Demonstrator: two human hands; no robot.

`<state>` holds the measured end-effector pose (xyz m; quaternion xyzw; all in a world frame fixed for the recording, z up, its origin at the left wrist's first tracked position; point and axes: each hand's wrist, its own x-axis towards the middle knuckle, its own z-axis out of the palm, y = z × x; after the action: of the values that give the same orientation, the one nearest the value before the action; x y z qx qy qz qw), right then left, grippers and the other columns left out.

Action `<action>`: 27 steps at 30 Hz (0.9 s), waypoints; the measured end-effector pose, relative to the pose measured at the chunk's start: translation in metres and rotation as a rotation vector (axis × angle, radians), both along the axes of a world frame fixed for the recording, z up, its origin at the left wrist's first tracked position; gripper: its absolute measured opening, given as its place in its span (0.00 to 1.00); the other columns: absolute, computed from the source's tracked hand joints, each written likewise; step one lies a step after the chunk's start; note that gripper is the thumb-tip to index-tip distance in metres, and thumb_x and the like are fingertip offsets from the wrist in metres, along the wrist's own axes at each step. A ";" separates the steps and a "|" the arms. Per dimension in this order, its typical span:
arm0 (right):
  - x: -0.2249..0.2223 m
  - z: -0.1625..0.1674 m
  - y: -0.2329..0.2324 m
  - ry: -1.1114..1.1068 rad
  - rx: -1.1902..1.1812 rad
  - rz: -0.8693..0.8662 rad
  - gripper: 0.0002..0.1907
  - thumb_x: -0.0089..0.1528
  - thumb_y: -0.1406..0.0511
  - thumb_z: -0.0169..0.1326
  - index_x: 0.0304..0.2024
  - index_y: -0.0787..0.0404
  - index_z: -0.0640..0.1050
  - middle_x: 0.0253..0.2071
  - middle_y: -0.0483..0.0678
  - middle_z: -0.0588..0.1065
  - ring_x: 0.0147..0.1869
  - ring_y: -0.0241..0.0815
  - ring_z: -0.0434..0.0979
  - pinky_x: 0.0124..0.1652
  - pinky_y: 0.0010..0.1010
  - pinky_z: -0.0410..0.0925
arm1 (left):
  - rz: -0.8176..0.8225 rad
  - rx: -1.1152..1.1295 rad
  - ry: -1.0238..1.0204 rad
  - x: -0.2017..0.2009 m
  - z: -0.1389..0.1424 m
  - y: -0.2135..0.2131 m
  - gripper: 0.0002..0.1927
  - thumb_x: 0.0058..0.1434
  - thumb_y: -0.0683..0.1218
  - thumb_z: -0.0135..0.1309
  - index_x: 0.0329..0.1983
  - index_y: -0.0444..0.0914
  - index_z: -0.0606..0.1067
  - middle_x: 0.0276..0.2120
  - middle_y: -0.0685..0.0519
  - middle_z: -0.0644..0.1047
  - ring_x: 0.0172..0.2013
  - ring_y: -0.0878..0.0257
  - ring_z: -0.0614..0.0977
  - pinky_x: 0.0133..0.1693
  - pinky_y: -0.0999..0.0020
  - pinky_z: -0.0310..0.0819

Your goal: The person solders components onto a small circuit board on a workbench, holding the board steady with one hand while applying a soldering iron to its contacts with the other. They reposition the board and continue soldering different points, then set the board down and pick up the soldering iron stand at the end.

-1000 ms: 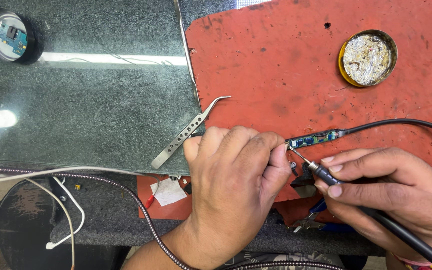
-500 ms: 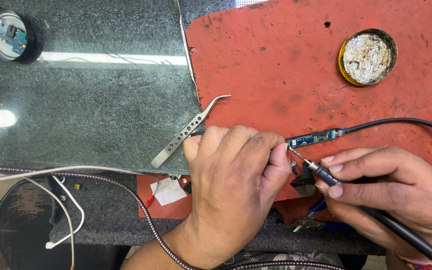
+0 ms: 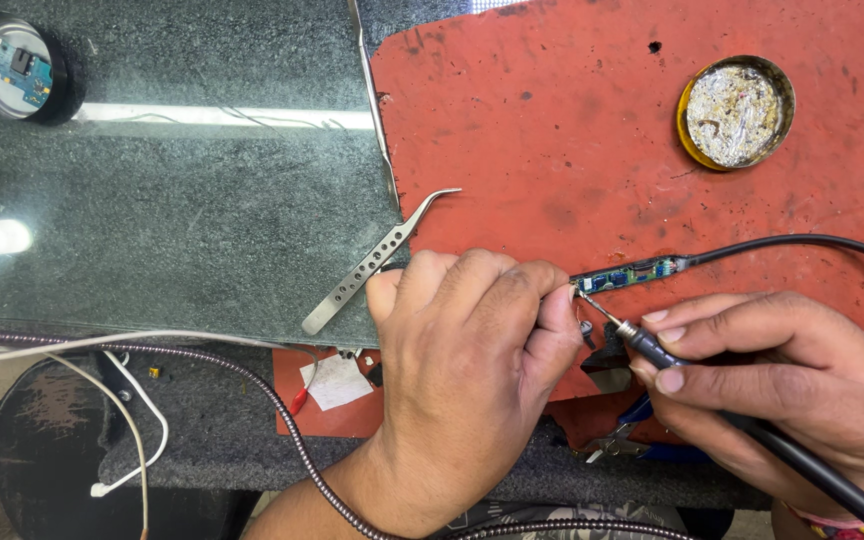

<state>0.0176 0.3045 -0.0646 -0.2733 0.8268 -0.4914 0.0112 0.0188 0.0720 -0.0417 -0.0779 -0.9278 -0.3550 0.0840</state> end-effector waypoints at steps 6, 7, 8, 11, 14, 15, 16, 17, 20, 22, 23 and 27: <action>0.001 -0.002 0.001 0.002 0.002 0.003 0.17 0.52 0.72 0.68 0.43 0.56 0.80 0.43 0.43 0.76 0.52 0.40 0.83 0.55 0.31 0.79 | 0.002 0.000 0.003 0.000 0.000 0.000 0.07 0.62 0.46 0.64 0.41 0.46 0.79 0.34 0.62 0.75 0.39 0.61 0.73 0.45 0.59 0.56; 0.001 -0.001 0.001 -0.003 -0.003 -0.003 0.17 0.53 0.72 0.68 0.43 0.55 0.80 0.44 0.43 0.76 0.52 0.40 0.83 0.55 0.31 0.79 | 0.002 0.001 0.003 0.000 0.000 0.000 0.07 0.62 0.46 0.64 0.41 0.46 0.79 0.34 0.62 0.75 0.38 0.61 0.73 0.45 0.59 0.56; 0.001 -0.002 0.001 -0.002 -0.006 0.001 0.17 0.53 0.72 0.67 0.43 0.55 0.80 0.44 0.44 0.76 0.53 0.40 0.83 0.55 0.31 0.79 | 0.003 0.000 0.006 0.000 -0.001 0.001 0.07 0.62 0.46 0.64 0.41 0.46 0.79 0.34 0.62 0.75 0.39 0.61 0.73 0.45 0.59 0.56; 0.000 -0.001 0.001 0.001 -0.013 0.002 0.17 0.53 0.72 0.67 0.43 0.55 0.80 0.44 0.44 0.76 0.53 0.41 0.83 0.56 0.32 0.79 | 0.005 0.000 0.012 0.000 -0.001 0.001 0.07 0.62 0.46 0.64 0.41 0.46 0.79 0.34 0.62 0.74 0.39 0.61 0.73 0.45 0.59 0.56; 0.001 -0.001 -0.001 -0.001 -0.015 -0.013 0.17 0.53 0.72 0.67 0.42 0.55 0.80 0.43 0.44 0.76 0.53 0.41 0.83 0.55 0.32 0.79 | 0.006 -0.001 0.015 0.000 -0.002 0.001 0.07 0.62 0.46 0.65 0.41 0.46 0.79 0.34 0.62 0.74 0.39 0.61 0.73 0.45 0.59 0.56; 0.002 -0.001 -0.001 -0.003 -0.014 -0.016 0.17 0.52 0.72 0.67 0.42 0.55 0.80 0.43 0.44 0.76 0.53 0.41 0.83 0.55 0.32 0.79 | 0.006 -0.002 0.016 0.001 -0.002 0.001 0.07 0.62 0.46 0.65 0.41 0.46 0.79 0.34 0.62 0.74 0.39 0.61 0.73 0.45 0.59 0.56; 0.002 0.000 -0.001 -0.007 -0.013 -0.020 0.17 0.52 0.72 0.67 0.42 0.55 0.80 0.43 0.44 0.76 0.52 0.41 0.83 0.55 0.32 0.79 | 0.006 -0.002 0.015 0.001 -0.002 0.001 0.07 0.62 0.46 0.65 0.41 0.46 0.78 0.34 0.62 0.74 0.39 0.61 0.73 0.45 0.59 0.56; 0.002 0.000 -0.001 -0.007 -0.015 -0.015 0.17 0.52 0.72 0.67 0.42 0.55 0.80 0.43 0.44 0.76 0.52 0.41 0.83 0.55 0.32 0.79 | 0.007 -0.002 0.014 0.001 -0.002 0.001 0.07 0.62 0.46 0.65 0.41 0.46 0.78 0.34 0.62 0.75 0.39 0.61 0.73 0.45 0.59 0.56; 0.002 -0.001 0.000 0.000 -0.017 -0.007 0.17 0.52 0.72 0.68 0.42 0.55 0.80 0.43 0.44 0.76 0.52 0.41 0.83 0.55 0.32 0.79 | 0.007 -0.001 0.014 0.001 -0.002 0.001 0.07 0.61 0.46 0.65 0.41 0.46 0.78 0.34 0.62 0.75 0.39 0.61 0.73 0.45 0.59 0.56; 0.002 -0.002 0.000 0.010 -0.015 -0.011 0.17 0.52 0.72 0.68 0.42 0.55 0.80 0.43 0.44 0.76 0.52 0.41 0.83 0.55 0.32 0.79 | 0.007 -0.001 0.016 0.001 -0.002 0.001 0.08 0.61 0.46 0.65 0.42 0.46 0.78 0.35 0.62 0.74 0.39 0.61 0.73 0.45 0.59 0.56; 0.002 -0.002 0.000 0.011 -0.009 -0.005 0.17 0.52 0.71 0.68 0.43 0.55 0.80 0.43 0.44 0.76 0.52 0.41 0.83 0.55 0.32 0.79 | 0.008 0.000 0.013 0.001 -0.002 0.001 0.08 0.61 0.46 0.65 0.41 0.46 0.78 0.34 0.62 0.74 0.39 0.61 0.73 0.45 0.59 0.56; 0.001 -0.002 0.002 0.014 0.011 0.009 0.18 0.52 0.71 0.68 0.43 0.55 0.80 0.43 0.44 0.76 0.52 0.41 0.83 0.55 0.32 0.78 | 0.011 0.002 0.009 0.001 -0.002 0.001 0.08 0.61 0.46 0.65 0.41 0.46 0.78 0.34 0.62 0.74 0.39 0.61 0.73 0.46 0.59 0.56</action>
<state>0.0182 0.3061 -0.0671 -0.2802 0.8285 -0.4848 0.0092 0.0196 0.0730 -0.0434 -0.0742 -0.9275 -0.3552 0.0900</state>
